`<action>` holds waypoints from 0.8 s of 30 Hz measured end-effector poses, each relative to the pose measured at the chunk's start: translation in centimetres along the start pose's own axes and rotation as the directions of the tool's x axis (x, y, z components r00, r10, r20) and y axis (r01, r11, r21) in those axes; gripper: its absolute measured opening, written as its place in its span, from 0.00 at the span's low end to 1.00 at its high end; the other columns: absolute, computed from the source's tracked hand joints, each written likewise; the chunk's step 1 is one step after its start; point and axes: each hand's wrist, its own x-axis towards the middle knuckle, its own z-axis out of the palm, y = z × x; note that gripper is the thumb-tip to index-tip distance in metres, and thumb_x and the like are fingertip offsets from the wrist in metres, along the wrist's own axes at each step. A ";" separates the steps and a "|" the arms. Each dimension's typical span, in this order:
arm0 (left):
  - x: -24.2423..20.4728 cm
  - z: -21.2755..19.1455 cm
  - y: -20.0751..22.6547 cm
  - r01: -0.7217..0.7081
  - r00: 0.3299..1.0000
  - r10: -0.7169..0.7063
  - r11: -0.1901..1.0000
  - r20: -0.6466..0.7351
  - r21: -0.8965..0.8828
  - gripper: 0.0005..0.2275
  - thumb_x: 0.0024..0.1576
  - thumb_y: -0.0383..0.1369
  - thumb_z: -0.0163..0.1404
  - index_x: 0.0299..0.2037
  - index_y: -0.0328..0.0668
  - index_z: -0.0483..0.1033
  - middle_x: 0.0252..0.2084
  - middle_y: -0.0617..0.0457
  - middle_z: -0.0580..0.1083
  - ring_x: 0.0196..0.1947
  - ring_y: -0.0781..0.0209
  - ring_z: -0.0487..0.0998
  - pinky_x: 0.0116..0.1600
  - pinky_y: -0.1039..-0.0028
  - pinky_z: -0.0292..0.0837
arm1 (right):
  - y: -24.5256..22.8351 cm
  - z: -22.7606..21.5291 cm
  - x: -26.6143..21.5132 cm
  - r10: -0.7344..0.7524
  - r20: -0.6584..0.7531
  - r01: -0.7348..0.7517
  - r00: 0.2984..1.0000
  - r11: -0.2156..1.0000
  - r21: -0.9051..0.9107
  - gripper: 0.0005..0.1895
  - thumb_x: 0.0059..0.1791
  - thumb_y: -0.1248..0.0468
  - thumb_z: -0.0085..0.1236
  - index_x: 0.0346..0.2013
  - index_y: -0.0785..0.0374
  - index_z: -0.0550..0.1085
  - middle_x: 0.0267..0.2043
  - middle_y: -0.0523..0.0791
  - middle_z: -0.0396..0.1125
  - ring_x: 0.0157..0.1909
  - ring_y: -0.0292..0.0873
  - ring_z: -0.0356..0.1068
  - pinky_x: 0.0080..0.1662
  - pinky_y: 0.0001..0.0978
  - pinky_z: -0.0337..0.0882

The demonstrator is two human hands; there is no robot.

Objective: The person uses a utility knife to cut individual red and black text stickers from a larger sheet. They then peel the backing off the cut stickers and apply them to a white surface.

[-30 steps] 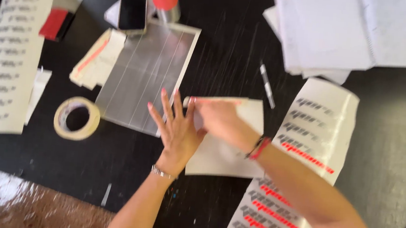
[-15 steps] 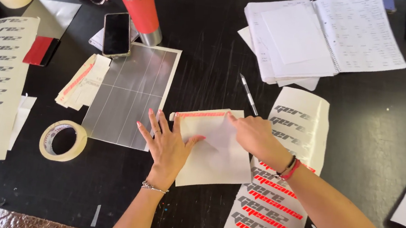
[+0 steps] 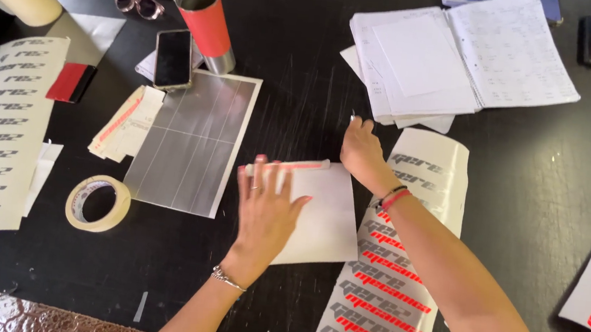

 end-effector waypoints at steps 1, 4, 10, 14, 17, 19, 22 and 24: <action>-0.2 0.4 1.1 -0.002 1.000 0.002 1.000 0.008 -0.005 0.29 0.56 0.58 0.52 0.52 0.39 0.82 0.58 0.37 0.74 0.70 0.32 0.66 0.71 0.34 0.55 | -0.1 0.0 0.2 0.007 0.006 -0.007 1.000 1.000 0.000 0.19 0.52 0.70 0.55 0.54 0.76 0.62 0.50 0.60 0.61 0.42 0.71 0.75 0.44 0.61 0.79; -0.4 1.7 4.1 -0.120 0.983 0.152 0.953 0.098 -0.278 0.24 0.57 0.52 0.57 0.52 0.39 0.82 0.53 0.42 0.76 0.65 0.35 0.71 0.66 0.41 0.66 | -1.1 -2.0 0.0 0.155 0.064 -0.158 0.986 0.986 0.044 0.23 0.49 0.76 0.55 0.56 0.75 0.58 0.54 0.64 0.59 0.49 0.74 0.73 0.50 0.64 0.77; -0.8 1.4 8.0 -0.509 0.638 0.716 0.668 0.283 -0.543 0.38 0.48 0.58 0.60 0.68 0.49 0.69 0.76 0.41 0.57 0.78 0.38 0.52 0.75 0.32 0.43 | 6.9 -3.7 -2.1 -0.031 -0.039 0.037 0.999 0.987 0.159 0.16 0.46 0.63 0.56 0.44 0.56 0.61 0.30 0.54 0.67 0.35 0.64 0.68 0.37 0.57 0.66; -0.7 0.9 8.7 -0.472 0.577 0.702 0.703 0.417 -0.532 0.57 0.45 0.77 0.52 0.79 0.56 0.46 0.82 0.45 0.38 0.81 0.40 0.33 0.76 0.34 0.25 | 9.9 -17.3 -10.4 -0.253 -0.008 0.227 0.967 0.852 0.471 0.13 0.54 0.72 0.46 0.52 0.63 0.74 0.36 0.41 0.63 0.31 0.33 0.58 0.35 0.26 0.58; -1.2 0.3 9.5 -0.468 0.579 0.676 0.734 0.456 -0.493 0.55 0.44 0.78 0.47 0.77 0.50 0.51 0.81 0.43 0.44 0.81 0.41 0.36 0.76 0.33 0.20 | 15.6 -19.1 -15.7 -0.339 -0.055 0.183 0.939 0.359 0.915 0.19 0.58 0.76 0.45 0.64 0.69 0.73 0.43 0.46 0.65 0.37 0.35 0.61 0.40 0.18 0.65; -1.0 -0.4 10.0 -0.487 0.597 0.656 0.754 0.462 -0.441 0.56 0.43 0.79 0.46 0.76 0.48 0.56 0.80 0.43 0.48 0.81 0.40 0.39 0.75 0.31 0.22 | 17.7 -18.9 -19.2 -0.214 0.113 -0.180 0.970 -0.328 0.927 0.21 0.58 0.75 0.42 0.63 0.65 0.75 0.43 0.46 0.70 0.37 0.32 0.63 0.38 0.09 0.70; -0.3 -1.4 10.9 -0.576 0.583 0.651 0.753 0.486 -0.317 0.56 0.44 0.80 0.41 0.75 0.47 0.56 0.79 0.38 0.53 0.80 0.40 0.45 0.76 0.31 0.31 | 17.4 -17.6 -24.0 0.090 0.087 -0.048 0.992 -0.364 0.930 0.22 0.57 0.81 0.45 0.58 0.61 0.79 0.43 0.46 0.75 0.42 0.35 0.76 0.41 0.15 0.81; 0.2 -2.0 11.4 -0.580 0.641 0.651 0.758 0.407 -0.298 0.52 0.42 0.80 0.47 0.68 0.47 0.68 0.73 0.34 0.63 0.78 0.35 0.51 0.75 0.30 0.39 | 15.3 -15.9 -26.1 0.176 -0.080 0.113 0.981 -0.186 0.976 0.15 0.64 0.75 0.44 0.46 0.57 0.78 0.44 0.43 0.76 0.46 0.37 0.79 0.41 0.21 0.84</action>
